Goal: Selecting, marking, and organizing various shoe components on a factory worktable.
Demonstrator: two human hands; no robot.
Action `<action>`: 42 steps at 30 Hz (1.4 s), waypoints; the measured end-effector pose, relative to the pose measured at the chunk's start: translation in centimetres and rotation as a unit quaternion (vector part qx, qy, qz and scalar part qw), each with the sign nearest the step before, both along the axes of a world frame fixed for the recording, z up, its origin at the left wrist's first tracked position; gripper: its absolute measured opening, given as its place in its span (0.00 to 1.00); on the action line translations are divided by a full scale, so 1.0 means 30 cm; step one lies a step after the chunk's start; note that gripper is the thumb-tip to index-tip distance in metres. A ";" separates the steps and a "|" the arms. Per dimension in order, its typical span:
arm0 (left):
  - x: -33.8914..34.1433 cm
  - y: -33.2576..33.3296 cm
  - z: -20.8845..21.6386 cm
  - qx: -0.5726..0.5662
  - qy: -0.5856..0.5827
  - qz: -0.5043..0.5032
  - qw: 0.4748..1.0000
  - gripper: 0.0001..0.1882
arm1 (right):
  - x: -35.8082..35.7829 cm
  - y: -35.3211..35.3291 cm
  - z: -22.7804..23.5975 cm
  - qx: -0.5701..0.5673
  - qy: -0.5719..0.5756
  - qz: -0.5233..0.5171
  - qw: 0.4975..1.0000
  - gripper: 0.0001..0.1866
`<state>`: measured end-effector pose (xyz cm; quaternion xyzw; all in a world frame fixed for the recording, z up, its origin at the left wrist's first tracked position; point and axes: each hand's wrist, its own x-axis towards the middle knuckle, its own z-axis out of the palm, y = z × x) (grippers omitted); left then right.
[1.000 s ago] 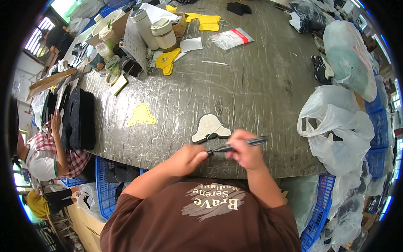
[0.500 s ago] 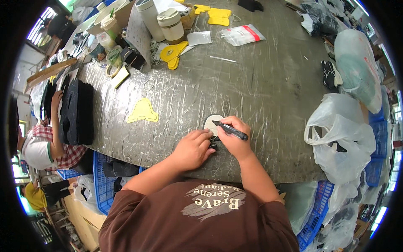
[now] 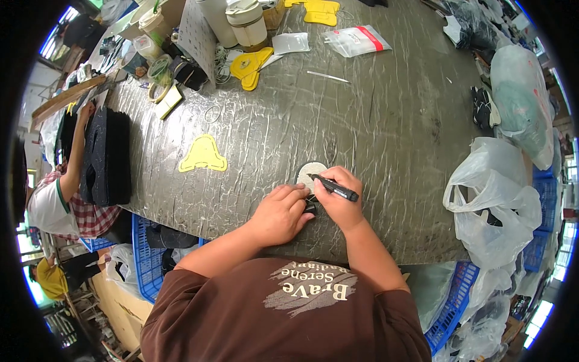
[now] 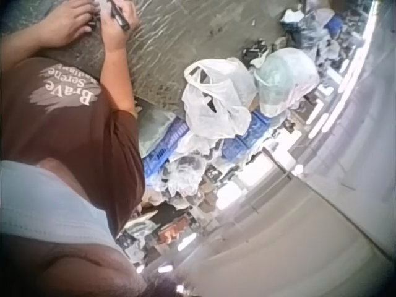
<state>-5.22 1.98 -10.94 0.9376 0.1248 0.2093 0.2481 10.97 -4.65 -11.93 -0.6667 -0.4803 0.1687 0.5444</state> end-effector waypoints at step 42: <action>0.006 0.011 -0.006 -0.031 -0.015 0.004 0.999 0.13 | 0.010 -0.006 -0.012 0.039 -0.019 -0.023 0.999 0.05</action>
